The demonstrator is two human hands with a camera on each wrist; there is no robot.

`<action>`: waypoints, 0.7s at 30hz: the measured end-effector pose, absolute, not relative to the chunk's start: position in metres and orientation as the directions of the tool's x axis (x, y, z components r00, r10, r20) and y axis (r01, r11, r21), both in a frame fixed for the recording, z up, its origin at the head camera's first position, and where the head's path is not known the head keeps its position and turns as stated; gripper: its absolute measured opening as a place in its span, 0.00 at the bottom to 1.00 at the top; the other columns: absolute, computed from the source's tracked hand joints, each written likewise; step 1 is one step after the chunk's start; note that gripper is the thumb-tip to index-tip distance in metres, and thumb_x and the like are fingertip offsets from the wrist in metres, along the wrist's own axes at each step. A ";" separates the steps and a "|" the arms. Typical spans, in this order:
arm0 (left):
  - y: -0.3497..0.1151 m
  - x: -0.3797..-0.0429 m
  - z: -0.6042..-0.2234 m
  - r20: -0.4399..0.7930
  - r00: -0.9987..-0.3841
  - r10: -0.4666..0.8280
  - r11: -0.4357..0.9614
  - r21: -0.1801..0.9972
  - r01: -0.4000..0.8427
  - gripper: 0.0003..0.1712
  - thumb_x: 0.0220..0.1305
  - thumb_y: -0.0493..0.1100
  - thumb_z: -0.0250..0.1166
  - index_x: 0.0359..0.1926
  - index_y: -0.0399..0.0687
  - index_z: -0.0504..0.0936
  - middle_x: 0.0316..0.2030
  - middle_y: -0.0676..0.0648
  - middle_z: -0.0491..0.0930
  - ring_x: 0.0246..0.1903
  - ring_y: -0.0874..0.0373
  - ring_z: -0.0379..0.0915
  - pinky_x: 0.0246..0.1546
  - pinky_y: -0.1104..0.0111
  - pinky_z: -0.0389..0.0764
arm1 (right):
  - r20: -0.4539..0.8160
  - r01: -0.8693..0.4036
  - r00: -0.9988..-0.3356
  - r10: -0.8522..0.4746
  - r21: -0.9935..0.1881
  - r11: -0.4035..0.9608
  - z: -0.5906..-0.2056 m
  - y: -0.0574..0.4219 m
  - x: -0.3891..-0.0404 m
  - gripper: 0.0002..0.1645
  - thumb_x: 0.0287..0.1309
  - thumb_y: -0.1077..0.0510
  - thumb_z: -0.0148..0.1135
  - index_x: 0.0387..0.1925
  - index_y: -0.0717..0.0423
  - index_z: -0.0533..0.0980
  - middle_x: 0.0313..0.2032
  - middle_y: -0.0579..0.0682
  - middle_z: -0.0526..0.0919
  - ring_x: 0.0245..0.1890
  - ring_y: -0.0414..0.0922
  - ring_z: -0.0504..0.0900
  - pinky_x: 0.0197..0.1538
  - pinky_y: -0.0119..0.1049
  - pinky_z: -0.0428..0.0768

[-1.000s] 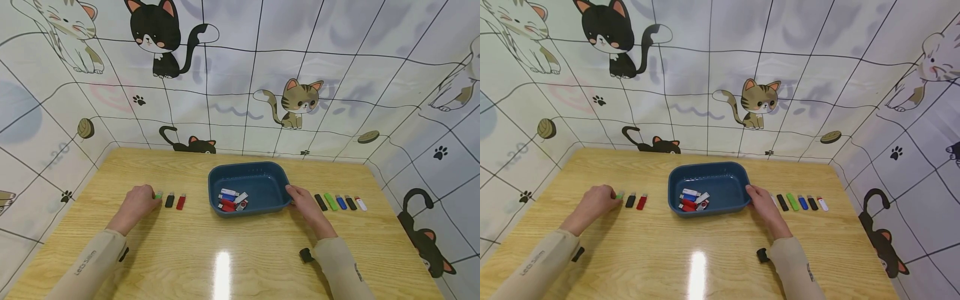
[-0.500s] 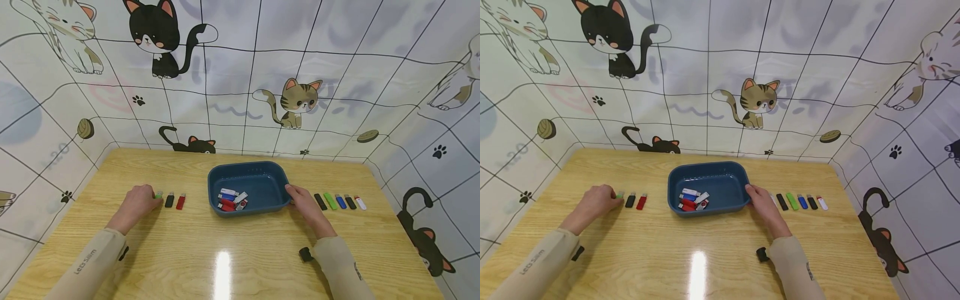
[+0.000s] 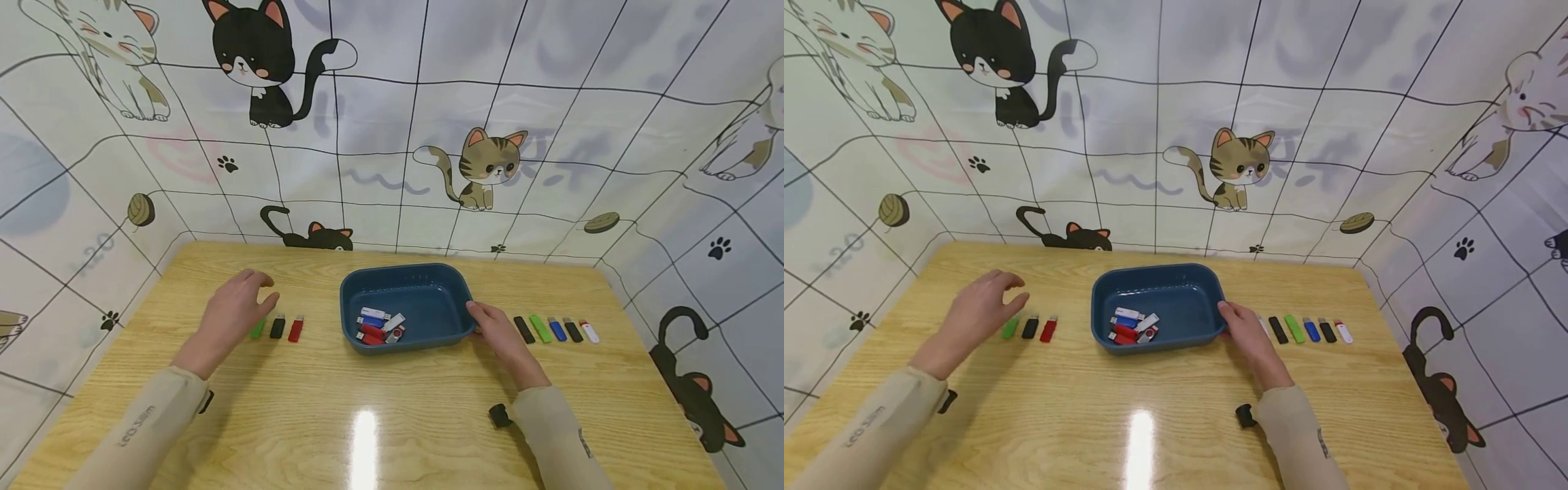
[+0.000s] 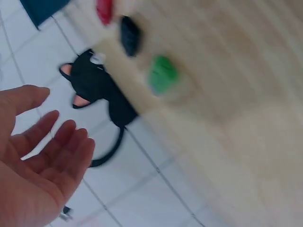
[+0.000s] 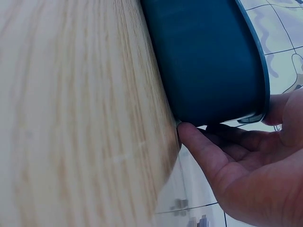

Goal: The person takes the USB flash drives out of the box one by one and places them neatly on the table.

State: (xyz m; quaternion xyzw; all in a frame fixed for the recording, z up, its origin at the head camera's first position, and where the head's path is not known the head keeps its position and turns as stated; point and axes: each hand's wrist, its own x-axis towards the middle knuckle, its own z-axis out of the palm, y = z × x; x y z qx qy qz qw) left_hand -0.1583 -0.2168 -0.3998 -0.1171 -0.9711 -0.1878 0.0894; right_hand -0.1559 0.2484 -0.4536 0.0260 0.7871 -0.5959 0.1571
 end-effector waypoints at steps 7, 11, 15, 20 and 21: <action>-0.169 -0.161 -0.383 0.350 -0.850 0.392 0.827 0.270 0.493 0.17 0.66 0.41 0.72 0.52 0.37 0.82 0.50 0.39 0.82 0.48 0.42 0.81 0.47 0.48 0.83 | -0.276 0.226 -0.950 -0.145 -0.930 0.289 -0.454 0.249 -0.156 0.42 0.82 0.42 0.42 0.78 0.71 0.52 0.77 0.68 0.54 0.76 0.63 0.58 0.70 0.53 0.71; -0.144 -0.165 -0.375 0.354 -0.756 0.551 0.758 0.167 0.631 0.21 0.65 0.44 0.75 0.54 0.39 0.82 0.52 0.41 0.82 0.54 0.45 0.79 0.52 0.52 0.83 | -0.278 0.230 -0.950 -0.144 -0.932 0.281 -0.455 0.249 -0.157 0.41 0.83 0.43 0.41 0.78 0.71 0.52 0.77 0.69 0.54 0.76 0.63 0.58 0.69 0.52 0.72; -0.122 -0.171 -0.371 0.291 -0.658 0.694 0.662 0.100 0.743 0.23 0.65 0.47 0.75 0.56 0.42 0.83 0.55 0.43 0.81 0.56 0.48 0.78 0.55 0.56 0.82 | -0.280 0.233 -0.949 -0.146 -0.933 0.275 -0.454 0.249 -0.157 0.42 0.83 0.43 0.41 0.78 0.71 0.52 0.77 0.69 0.54 0.76 0.63 0.58 0.69 0.52 0.72; -0.100 -0.182 -0.370 0.155 -0.584 0.797 0.578 0.085 0.812 0.22 0.67 0.45 0.73 0.58 0.43 0.82 0.57 0.45 0.79 0.57 0.50 0.77 0.58 0.59 0.80 | -0.280 0.232 -0.947 -0.156 -0.935 0.269 -0.453 0.249 -0.157 0.41 0.83 0.43 0.41 0.78 0.71 0.52 0.77 0.69 0.54 0.76 0.63 0.57 0.70 0.54 0.71; -0.096 -0.184 -0.371 0.124 -0.579 0.806 0.573 0.088 0.815 0.21 0.67 0.44 0.72 0.58 0.44 0.82 0.57 0.45 0.79 0.58 0.50 0.77 0.58 0.59 0.80 | -0.279 0.230 -0.947 -0.160 -0.935 0.271 -0.453 0.248 -0.156 0.41 0.83 0.44 0.41 0.78 0.71 0.51 0.78 0.69 0.53 0.77 0.63 0.57 0.70 0.54 0.71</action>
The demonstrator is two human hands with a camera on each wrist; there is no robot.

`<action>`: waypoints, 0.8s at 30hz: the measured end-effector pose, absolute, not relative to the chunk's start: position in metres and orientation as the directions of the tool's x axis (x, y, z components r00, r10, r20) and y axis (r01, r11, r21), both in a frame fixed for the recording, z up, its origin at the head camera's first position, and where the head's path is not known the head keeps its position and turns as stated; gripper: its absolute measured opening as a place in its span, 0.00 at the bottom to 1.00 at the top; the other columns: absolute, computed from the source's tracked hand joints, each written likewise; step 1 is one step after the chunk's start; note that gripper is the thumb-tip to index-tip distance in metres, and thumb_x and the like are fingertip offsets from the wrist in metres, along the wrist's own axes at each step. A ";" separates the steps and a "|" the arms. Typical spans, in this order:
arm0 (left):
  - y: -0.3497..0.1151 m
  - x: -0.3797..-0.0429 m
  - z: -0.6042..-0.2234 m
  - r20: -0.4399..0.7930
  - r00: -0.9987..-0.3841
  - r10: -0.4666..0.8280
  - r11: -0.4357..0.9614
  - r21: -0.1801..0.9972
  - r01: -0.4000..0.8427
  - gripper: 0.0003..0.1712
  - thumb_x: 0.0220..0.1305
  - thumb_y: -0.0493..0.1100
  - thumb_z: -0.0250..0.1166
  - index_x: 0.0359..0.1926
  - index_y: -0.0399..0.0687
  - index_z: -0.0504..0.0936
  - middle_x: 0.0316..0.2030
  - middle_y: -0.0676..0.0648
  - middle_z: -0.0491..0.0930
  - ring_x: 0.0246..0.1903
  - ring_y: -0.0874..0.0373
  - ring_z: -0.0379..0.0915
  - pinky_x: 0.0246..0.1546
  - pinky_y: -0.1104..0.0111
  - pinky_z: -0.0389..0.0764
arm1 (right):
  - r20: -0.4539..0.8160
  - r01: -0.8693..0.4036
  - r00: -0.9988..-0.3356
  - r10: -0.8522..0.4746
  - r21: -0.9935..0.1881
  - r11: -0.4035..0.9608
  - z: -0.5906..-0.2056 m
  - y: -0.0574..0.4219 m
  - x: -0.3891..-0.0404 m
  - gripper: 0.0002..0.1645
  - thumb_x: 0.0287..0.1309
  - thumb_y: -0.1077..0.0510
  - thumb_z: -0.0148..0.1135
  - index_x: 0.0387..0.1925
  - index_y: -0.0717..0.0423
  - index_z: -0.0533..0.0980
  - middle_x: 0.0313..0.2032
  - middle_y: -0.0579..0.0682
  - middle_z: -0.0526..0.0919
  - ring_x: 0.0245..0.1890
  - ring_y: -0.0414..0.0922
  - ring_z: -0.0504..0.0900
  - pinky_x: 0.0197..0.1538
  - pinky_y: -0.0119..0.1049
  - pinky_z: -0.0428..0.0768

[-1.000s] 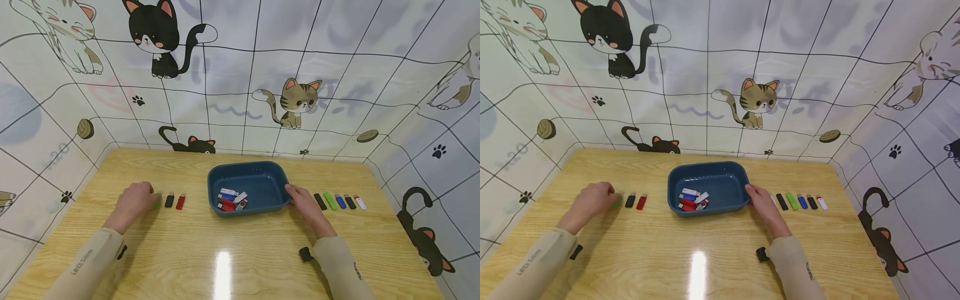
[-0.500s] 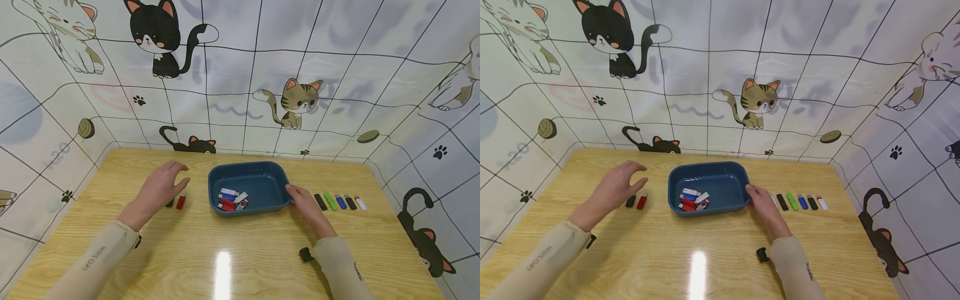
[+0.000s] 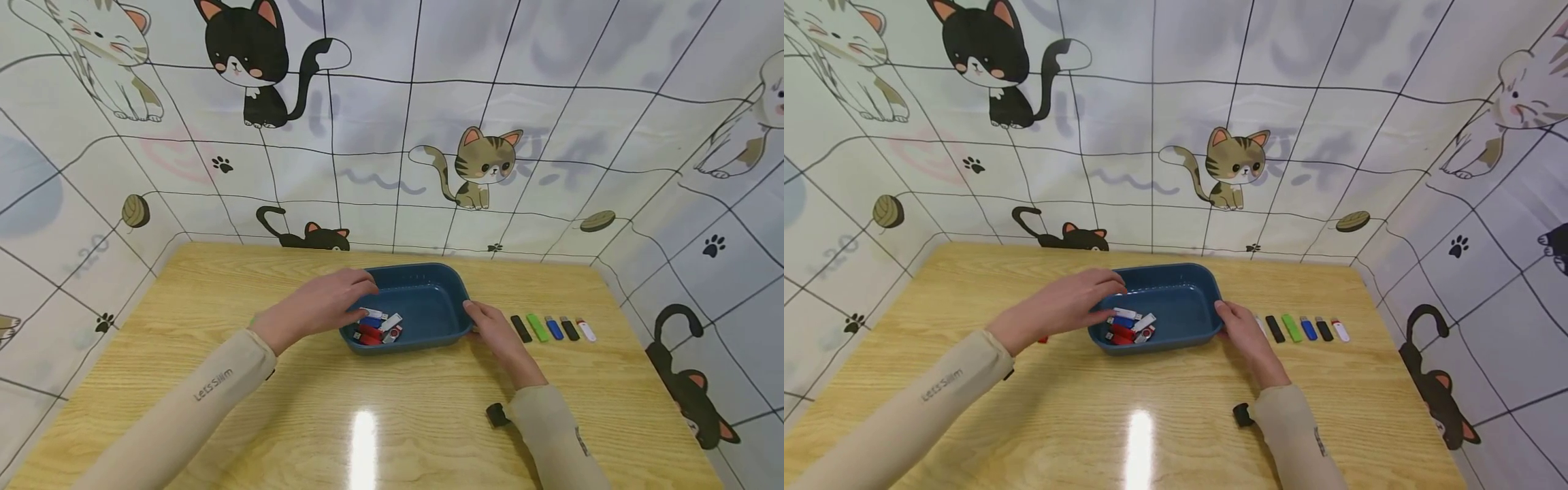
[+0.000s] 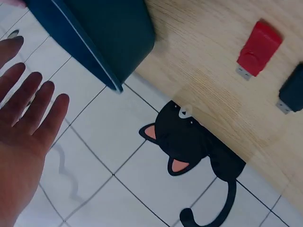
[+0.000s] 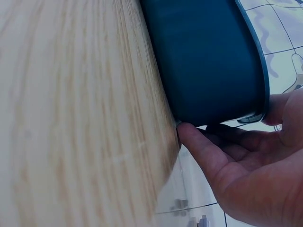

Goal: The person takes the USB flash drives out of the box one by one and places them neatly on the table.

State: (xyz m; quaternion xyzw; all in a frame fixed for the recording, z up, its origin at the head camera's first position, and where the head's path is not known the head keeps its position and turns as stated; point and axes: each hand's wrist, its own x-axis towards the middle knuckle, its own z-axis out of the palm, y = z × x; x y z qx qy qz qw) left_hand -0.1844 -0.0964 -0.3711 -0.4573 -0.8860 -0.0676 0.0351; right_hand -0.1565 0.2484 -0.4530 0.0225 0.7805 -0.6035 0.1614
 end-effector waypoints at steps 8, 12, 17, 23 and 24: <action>-0.074 -0.205 -0.386 -0.070 -0.565 0.822 0.570 0.071 0.819 0.22 0.72 0.45 0.67 0.62 0.42 0.81 0.60 0.42 0.77 0.57 0.49 0.77 0.57 0.58 0.80 | -0.281 0.236 -0.947 -0.157 -0.938 0.255 -0.456 0.250 -0.157 0.41 0.82 0.43 0.42 0.78 0.71 0.52 0.78 0.68 0.54 0.77 0.63 0.57 0.70 0.55 0.71; -0.067 -0.210 -0.394 -0.116 -0.566 0.817 0.574 0.056 0.817 0.22 0.72 0.46 0.67 0.63 0.43 0.80 0.58 0.42 0.78 0.55 0.49 0.78 0.56 0.58 0.81 | -0.278 0.233 -0.947 -0.158 -0.938 0.258 -0.456 0.249 -0.158 0.41 0.83 0.44 0.41 0.78 0.71 0.52 0.77 0.68 0.55 0.76 0.63 0.58 0.69 0.55 0.71; -0.060 -0.214 -0.401 -0.137 -0.558 0.818 0.565 0.009 0.825 0.21 0.71 0.45 0.68 0.62 0.44 0.80 0.52 0.44 0.80 0.49 0.51 0.80 0.51 0.60 0.82 | -0.278 0.233 -0.948 -0.157 -0.938 0.256 -0.456 0.249 -0.158 0.41 0.83 0.44 0.41 0.78 0.71 0.52 0.77 0.69 0.54 0.76 0.63 0.57 0.70 0.54 0.71; -0.051 -0.218 -0.411 -0.202 -0.594 0.778 0.597 -0.054 0.800 0.20 0.72 0.44 0.68 0.62 0.47 0.81 0.50 0.45 0.81 0.47 0.52 0.80 0.48 0.61 0.83 | -0.283 0.238 -0.947 -0.154 -0.937 0.257 -0.456 0.250 -0.159 0.42 0.82 0.43 0.42 0.78 0.72 0.52 0.77 0.69 0.54 0.76 0.63 0.57 0.70 0.54 0.70; -0.051 -0.219 -0.412 -0.213 -0.600 0.771 0.602 -0.064 0.796 0.20 0.72 0.44 0.68 0.62 0.48 0.81 0.51 0.46 0.81 0.48 0.52 0.80 0.48 0.61 0.83 | -0.282 0.237 -0.947 -0.153 -0.937 0.258 -0.456 0.250 -0.159 0.42 0.82 0.43 0.42 0.78 0.72 0.52 0.77 0.69 0.54 0.76 0.63 0.57 0.70 0.54 0.70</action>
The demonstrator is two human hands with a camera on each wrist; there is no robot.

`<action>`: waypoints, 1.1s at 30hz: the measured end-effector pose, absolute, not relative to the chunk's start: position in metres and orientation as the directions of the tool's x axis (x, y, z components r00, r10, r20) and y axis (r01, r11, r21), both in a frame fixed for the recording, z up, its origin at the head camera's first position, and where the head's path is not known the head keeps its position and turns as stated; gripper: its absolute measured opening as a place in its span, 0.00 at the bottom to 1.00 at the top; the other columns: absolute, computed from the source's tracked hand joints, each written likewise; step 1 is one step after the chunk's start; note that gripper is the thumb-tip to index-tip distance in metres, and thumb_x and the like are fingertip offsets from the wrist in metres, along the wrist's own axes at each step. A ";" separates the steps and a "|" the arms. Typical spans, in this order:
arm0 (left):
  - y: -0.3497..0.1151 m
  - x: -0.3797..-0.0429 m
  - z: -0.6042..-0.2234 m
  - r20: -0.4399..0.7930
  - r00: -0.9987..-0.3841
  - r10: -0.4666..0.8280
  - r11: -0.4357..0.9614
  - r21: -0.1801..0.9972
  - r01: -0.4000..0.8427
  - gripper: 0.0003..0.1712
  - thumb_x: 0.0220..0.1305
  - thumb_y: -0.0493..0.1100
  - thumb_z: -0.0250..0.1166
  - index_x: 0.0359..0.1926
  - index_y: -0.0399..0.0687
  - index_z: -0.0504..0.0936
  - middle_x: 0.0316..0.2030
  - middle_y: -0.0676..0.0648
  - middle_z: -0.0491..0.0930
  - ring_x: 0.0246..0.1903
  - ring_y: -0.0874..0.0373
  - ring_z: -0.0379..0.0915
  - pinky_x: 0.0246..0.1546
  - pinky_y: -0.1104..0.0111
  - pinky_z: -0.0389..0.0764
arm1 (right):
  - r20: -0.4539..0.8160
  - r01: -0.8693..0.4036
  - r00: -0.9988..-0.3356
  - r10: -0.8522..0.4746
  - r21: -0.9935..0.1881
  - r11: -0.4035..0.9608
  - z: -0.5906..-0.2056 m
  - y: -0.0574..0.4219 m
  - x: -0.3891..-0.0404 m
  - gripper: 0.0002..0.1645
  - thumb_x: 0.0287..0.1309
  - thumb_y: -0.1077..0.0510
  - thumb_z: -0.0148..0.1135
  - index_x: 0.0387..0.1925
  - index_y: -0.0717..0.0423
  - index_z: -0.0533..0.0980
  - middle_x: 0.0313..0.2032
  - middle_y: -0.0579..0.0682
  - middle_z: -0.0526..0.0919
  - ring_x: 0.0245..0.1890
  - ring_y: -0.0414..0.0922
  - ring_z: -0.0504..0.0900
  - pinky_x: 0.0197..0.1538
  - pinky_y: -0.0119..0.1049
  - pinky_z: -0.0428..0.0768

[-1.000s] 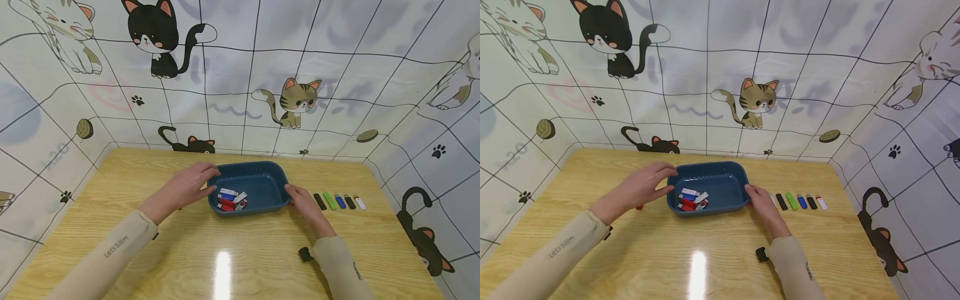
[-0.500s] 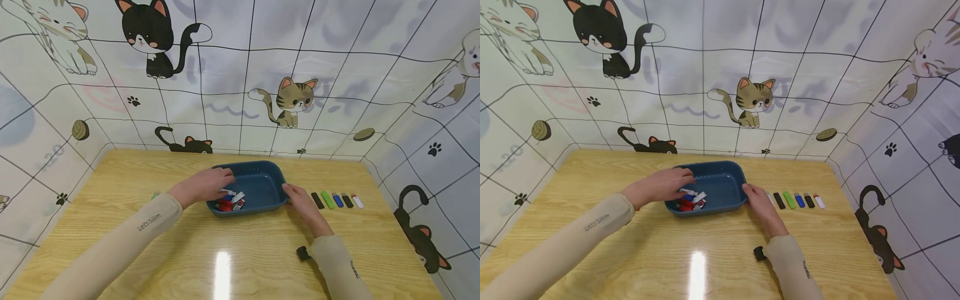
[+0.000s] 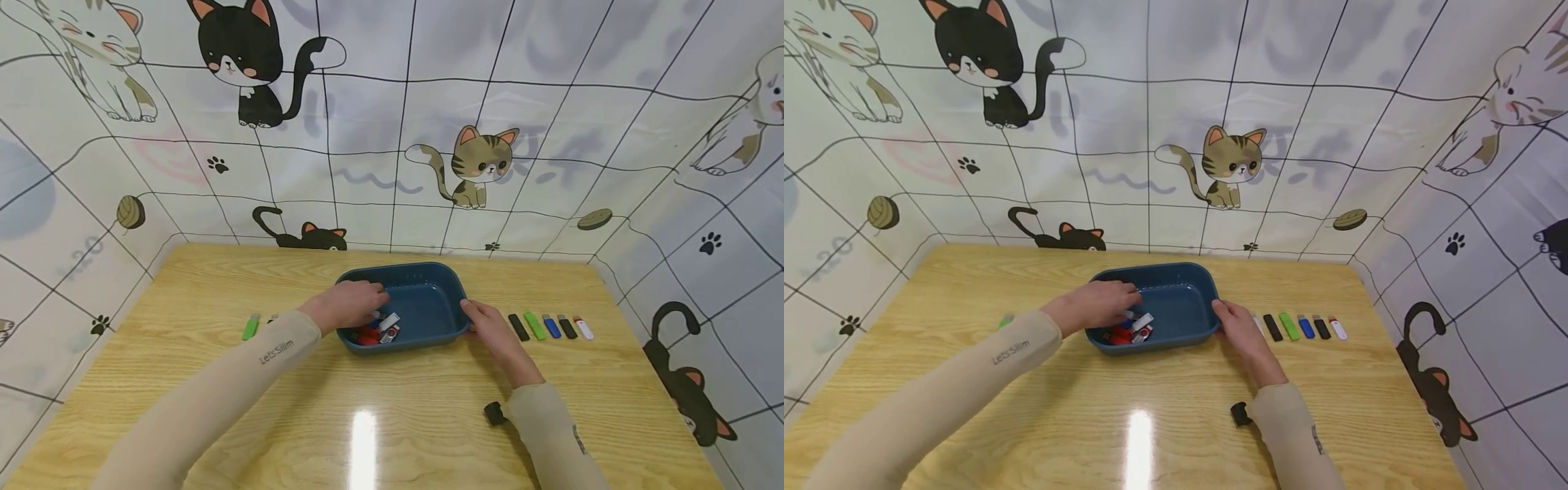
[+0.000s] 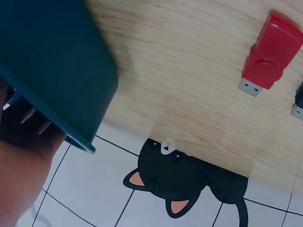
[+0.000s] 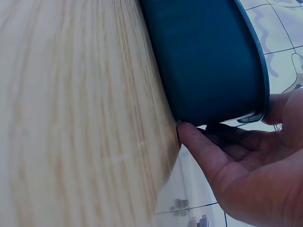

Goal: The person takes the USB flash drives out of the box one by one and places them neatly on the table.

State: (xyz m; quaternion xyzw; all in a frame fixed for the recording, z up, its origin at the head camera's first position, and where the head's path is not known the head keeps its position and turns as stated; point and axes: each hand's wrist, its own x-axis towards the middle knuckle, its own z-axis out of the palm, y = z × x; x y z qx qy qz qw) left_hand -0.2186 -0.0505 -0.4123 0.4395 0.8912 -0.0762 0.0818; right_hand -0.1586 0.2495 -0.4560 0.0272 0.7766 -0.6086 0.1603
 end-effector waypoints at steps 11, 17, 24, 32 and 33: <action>-0.042 -0.222 -0.415 -0.256 -0.623 0.740 0.611 -0.132 0.780 0.16 0.73 0.45 0.66 0.59 0.50 0.84 0.49 0.48 0.83 0.45 0.55 0.81 0.46 0.64 0.84 | -0.276 0.233 -0.948 -0.157 -0.941 0.245 -0.455 0.249 -0.159 0.41 0.83 0.43 0.41 0.77 0.72 0.53 0.77 0.68 0.54 0.77 0.62 0.57 0.69 0.53 0.71; -0.035 -0.220 -0.415 -0.289 -0.614 0.734 0.582 -0.198 0.789 0.14 0.74 0.39 0.65 0.57 0.50 0.85 0.48 0.48 0.84 0.42 0.55 0.83 0.41 0.64 0.85 | -0.272 0.228 -0.947 -0.170 -0.943 0.241 -0.454 0.250 -0.158 0.41 0.83 0.44 0.41 0.78 0.72 0.52 0.77 0.69 0.54 0.77 0.63 0.57 0.70 0.54 0.71; -0.032 -0.218 -0.416 -0.284 -0.606 0.743 0.552 -0.252 0.795 0.09 0.73 0.38 0.66 0.50 0.50 0.87 0.42 0.49 0.85 0.35 0.56 0.83 0.35 0.65 0.85 | -0.275 0.231 -0.946 -0.171 -0.943 0.239 -0.454 0.249 -0.159 0.40 0.83 0.45 0.41 0.78 0.73 0.51 0.77 0.69 0.53 0.77 0.63 0.56 0.70 0.54 0.70; -0.031 -0.218 -0.416 -0.303 -0.585 0.752 0.512 -0.289 0.809 0.09 0.71 0.37 0.67 0.48 0.51 0.89 0.43 0.50 0.86 0.34 0.58 0.84 0.34 0.67 0.85 | -0.275 0.231 -0.946 -0.172 -0.944 0.235 -0.453 0.249 -0.157 0.41 0.83 0.45 0.41 0.78 0.72 0.51 0.78 0.69 0.53 0.77 0.63 0.55 0.70 0.54 0.69; -0.031 -0.219 -0.416 -0.307 -0.584 0.752 0.509 -0.292 0.809 0.09 0.71 0.37 0.67 0.48 0.51 0.89 0.43 0.50 0.86 0.34 0.58 0.84 0.34 0.68 0.85 | -0.275 0.232 -0.946 -0.169 -0.944 0.236 -0.453 0.249 -0.157 0.40 0.83 0.45 0.41 0.78 0.72 0.51 0.78 0.69 0.53 0.77 0.63 0.56 0.70 0.54 0.70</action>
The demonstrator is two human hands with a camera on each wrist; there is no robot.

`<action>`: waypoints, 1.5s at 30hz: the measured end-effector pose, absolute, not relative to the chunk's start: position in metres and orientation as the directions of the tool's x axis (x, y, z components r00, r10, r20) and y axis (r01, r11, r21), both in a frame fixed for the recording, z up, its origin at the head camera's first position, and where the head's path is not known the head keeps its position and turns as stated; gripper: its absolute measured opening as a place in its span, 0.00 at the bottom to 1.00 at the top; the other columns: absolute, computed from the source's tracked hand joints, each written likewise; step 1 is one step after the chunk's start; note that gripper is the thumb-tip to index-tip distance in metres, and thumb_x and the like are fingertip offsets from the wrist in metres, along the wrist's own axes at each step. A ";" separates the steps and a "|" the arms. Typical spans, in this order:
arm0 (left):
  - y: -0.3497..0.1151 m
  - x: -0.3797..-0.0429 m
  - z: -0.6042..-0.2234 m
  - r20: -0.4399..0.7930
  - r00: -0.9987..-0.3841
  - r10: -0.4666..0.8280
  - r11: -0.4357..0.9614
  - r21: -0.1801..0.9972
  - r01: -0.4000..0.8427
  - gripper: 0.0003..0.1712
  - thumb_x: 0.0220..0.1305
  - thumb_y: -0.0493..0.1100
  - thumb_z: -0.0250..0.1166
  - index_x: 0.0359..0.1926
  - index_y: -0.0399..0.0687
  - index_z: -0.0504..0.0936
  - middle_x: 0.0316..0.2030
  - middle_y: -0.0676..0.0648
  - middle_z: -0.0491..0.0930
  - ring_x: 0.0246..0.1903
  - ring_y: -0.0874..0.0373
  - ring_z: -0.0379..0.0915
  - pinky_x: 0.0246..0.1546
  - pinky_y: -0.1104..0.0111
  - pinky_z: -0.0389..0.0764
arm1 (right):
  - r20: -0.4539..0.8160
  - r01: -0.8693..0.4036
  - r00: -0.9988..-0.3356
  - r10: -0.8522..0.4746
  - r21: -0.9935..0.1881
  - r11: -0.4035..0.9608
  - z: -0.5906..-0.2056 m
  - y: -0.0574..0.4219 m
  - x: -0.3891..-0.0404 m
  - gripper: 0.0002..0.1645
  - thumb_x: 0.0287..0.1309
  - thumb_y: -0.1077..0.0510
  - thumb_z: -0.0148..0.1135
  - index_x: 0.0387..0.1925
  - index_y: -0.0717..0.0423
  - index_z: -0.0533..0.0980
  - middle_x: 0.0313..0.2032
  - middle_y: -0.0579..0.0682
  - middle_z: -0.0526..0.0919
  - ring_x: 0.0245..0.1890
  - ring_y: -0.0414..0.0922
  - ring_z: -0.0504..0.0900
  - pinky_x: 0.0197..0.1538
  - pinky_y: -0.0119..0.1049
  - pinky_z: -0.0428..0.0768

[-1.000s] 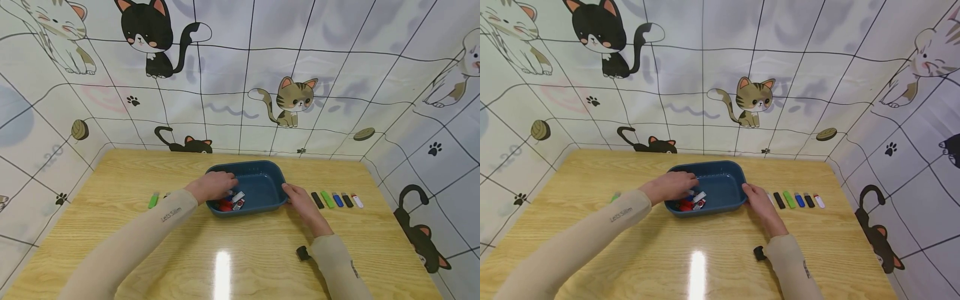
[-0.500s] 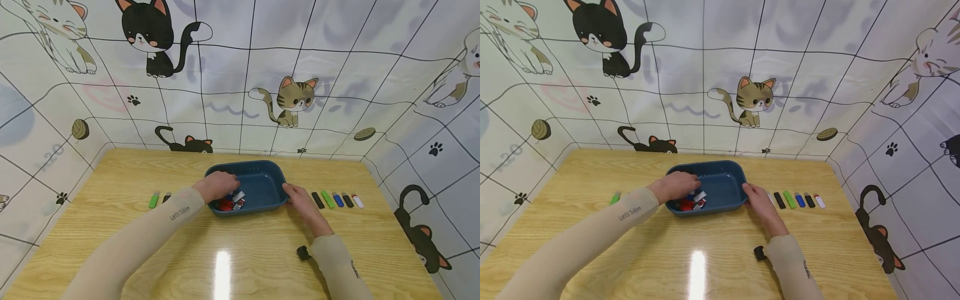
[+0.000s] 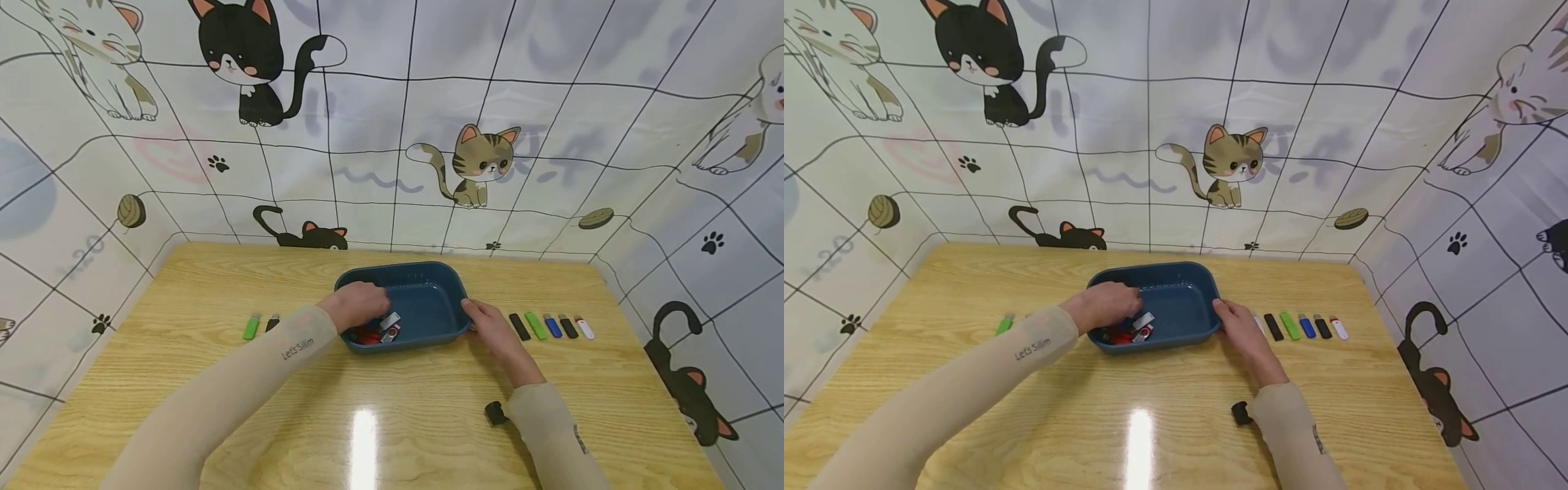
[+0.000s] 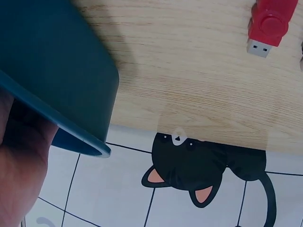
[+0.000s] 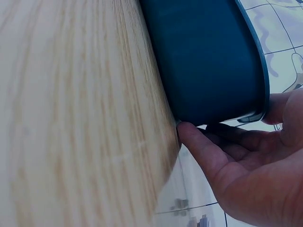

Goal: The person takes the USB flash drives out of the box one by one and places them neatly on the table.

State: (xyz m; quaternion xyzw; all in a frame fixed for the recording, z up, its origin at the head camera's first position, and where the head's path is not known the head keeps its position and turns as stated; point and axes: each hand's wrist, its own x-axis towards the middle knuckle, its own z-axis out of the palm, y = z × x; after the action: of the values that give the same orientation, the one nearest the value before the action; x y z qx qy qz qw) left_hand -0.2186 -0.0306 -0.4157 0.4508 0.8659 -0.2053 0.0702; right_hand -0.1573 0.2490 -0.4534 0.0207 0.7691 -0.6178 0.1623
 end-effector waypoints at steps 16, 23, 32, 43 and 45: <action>-0.025 -0.216 -0.419 -0.310 -0.575 0.758 0.465 -0.362 0.808 0.09 0.69 0.36 0.69 0.47 0.53 0.90 0.40 0.52 0.87 0.33 0.60 0.84 0.34 0.69 0.85 | -0.264 0.217 -0.951 -0.161 -0.941 0.259 -0.457 0.251 -0.158 0.41 0.83 0.44 0.41 0.77 0.72 0.52 0.77 0.69 0.54 0.77 0.63 0.56 0.70 0.54 0.71; -0.030 -0.218 -0.413 -0.296 -0.596 0.747 0.518 -0.303 0.800 0.08 0.71 0.37 0.67 0.46 0.52 0.90 0.40 0.51 0.86 0.33 0.58 0.84 0.34 0.67 0.85 | -0.271 0.223 -0.949 -0.161 -0.938 0.265 -0.456 0.249 -0.158 0.41 0.83 0.44 0.41 0.77 0.72 0.53 0.77 0.69 0.54 0.77 0.63 0.56 0.71 0.55 0.70; -0.047 -0.215 -0.394 -0.176 -0.617 0.767 0.586 -0.201 0.785 0.09 0.73 0.36 0.65 0.49 0.47 0.87 0.41 0.48 0.83 0.36 0.56 0.81 0.36 0.66 0.85 | -0.276 0.228 -0.948 -0.160 -0.937 0.264 -0.455 0.248 -0.158 0.40 0.83 0.44 0.41 0.77 0.72 0.53 0.77 0.69 0.55 0.76 0.63 0.57 0.70 0.54 0.70; -0.081 -0.204 -0.375 0.001 -0.689 0.725 0.688 0.043 0.724 0.04 0.71 0.38 0.66 0.43 0.43 0.85 0.38 0.49 0.82 0.35 0.56 0.80 0.38 0.64 0.84 | -0.275 0.230 -0.951 -0.143 -0.935 0.271 -0.452 0.247 -0.157 0.40 0.83 0.44 0.41 0.77 0.72 0.53 0.77 0.69 0.55 0.76 0.63 0.57 0.71 0.55 0.69; -0.088 -0.201 -0.373 0.030 -0.700 0.714 0.696 0.080 0.713 0.04 0.70 0.39 0.67 0.42 0.42 0.84 0.36 0.49 0.80 0.33 0.57 0.77 0.37 0.64 0.83 | -0.275 0.230 -0.951 -0.143 -0.935 0.270 -0.453 0.247 -0.157 0.40 0.83 0.45 0.41 0.77 0.72 0.53 0.77 0.69 0.55 0.76 0.63 0.57 0.71 0.55 0.68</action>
State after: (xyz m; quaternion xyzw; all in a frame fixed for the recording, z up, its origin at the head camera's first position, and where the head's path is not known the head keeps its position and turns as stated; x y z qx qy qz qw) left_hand -0.2009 -0.0880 -0.3729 0.3873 0.9209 0.0428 0.0017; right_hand -0.1567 0.2467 -0.4529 0.0277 0.7818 -0.6033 0.1547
